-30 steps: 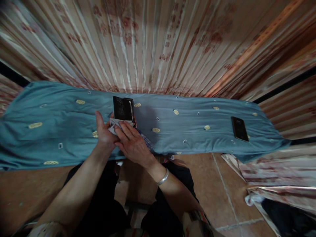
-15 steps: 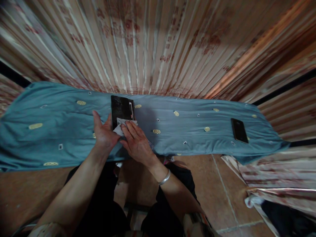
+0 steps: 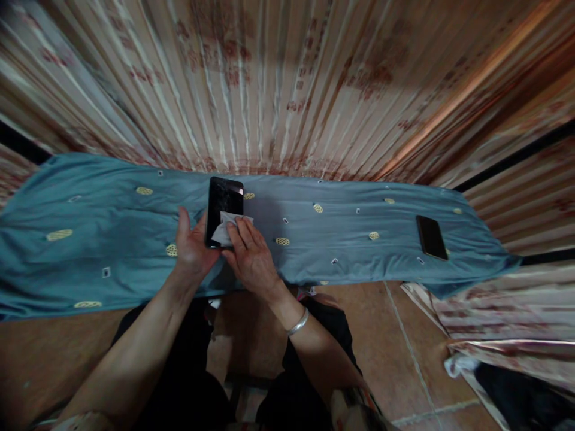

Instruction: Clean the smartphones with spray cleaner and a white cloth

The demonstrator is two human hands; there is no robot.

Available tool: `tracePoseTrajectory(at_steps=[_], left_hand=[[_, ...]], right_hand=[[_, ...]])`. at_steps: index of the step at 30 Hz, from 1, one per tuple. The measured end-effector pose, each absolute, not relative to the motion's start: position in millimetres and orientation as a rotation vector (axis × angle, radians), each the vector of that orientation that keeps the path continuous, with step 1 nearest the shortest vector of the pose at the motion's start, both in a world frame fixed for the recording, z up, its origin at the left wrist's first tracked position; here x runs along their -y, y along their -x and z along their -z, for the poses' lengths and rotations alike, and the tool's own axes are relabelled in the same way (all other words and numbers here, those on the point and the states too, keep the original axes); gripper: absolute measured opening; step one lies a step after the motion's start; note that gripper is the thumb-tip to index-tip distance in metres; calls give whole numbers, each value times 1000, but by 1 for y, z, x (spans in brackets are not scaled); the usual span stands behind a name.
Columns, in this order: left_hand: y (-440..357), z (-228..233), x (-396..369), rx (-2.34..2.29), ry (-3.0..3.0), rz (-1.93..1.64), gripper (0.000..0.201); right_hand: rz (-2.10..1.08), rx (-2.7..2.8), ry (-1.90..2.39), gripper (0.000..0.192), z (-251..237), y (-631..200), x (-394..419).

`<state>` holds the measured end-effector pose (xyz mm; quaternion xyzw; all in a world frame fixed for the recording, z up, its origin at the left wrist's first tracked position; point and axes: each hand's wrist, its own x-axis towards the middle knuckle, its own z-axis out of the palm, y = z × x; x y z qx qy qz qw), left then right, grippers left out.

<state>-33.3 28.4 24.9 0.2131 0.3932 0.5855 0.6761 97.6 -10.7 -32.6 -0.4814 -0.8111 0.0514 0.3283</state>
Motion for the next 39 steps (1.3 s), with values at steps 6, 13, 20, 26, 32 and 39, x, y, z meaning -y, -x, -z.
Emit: tracePoseTrajectory(at_steps=[6, 13, 20, 26, 32, 39], left_hand=[[29, -29, -24, -856, -469, -1301, 62], [26, -26, -21, -796, -448, -1259, 61], [24, -21, -19, -744, -440, -1203, 63], [21, -17, -18, -694, -418, -1180, 64], [19, -11, -19, -656, -402, -1149, 64], [19, -11, -20, -663, -404, -1143, 65]], right_hand=[[-129, 2080, 1276, 58, 32, -100, 8], [-151, 2012, 1327, 59, 33, -102, 3], [-115, 1970, 1386, 59, 36, -107, -2], [-129, 1938, 1388, 58, 32, -114, -4], [-135, 1889, 1401, 57, 30, -119, -6], [-109, 1876, 1392, 58, 31, -119, -7]])
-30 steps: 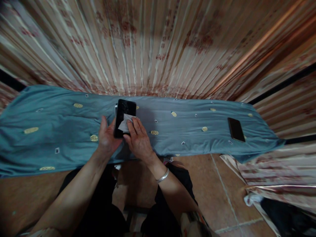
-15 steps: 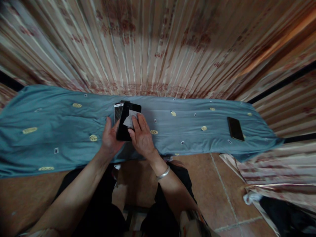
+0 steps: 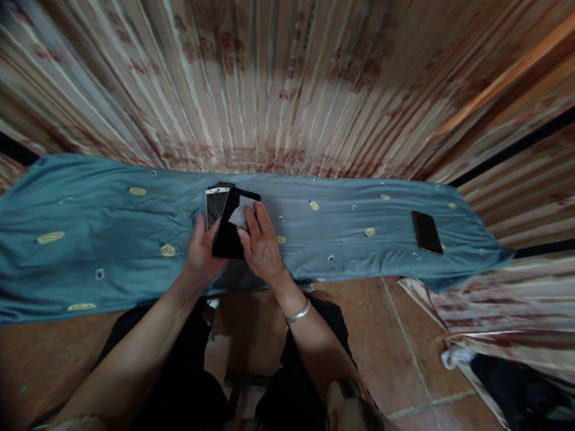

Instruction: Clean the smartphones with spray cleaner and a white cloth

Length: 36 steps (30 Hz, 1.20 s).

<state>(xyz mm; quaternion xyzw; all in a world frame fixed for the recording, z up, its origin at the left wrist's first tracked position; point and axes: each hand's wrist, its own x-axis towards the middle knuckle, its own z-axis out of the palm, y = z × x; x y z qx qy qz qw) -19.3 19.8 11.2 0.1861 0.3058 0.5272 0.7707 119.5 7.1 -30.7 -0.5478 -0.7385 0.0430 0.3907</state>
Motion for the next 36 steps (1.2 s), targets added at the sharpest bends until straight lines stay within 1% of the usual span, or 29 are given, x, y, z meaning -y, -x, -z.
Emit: tracePoseTrajectory(at_steps=[12, 20, 28, 36], left_hand=[[25, -17, -24, -757, -432, -1209, 62], [22, -13, -20, -718, -435, -1164, 59], [16, -13, -16, -694, -428, -1083, 62], [8, -15, -13, -667, -454, -1075, 57]], right_hand=[[-178, 1931, 1364, 59, 33, -109, 1], [-198, 1853, 1385, 61, 30, -117, -3], [-142, 1783, 1416, 63, 31, -128, -11], [-66, 1810, 1501, 64, 29, -133, -16]])
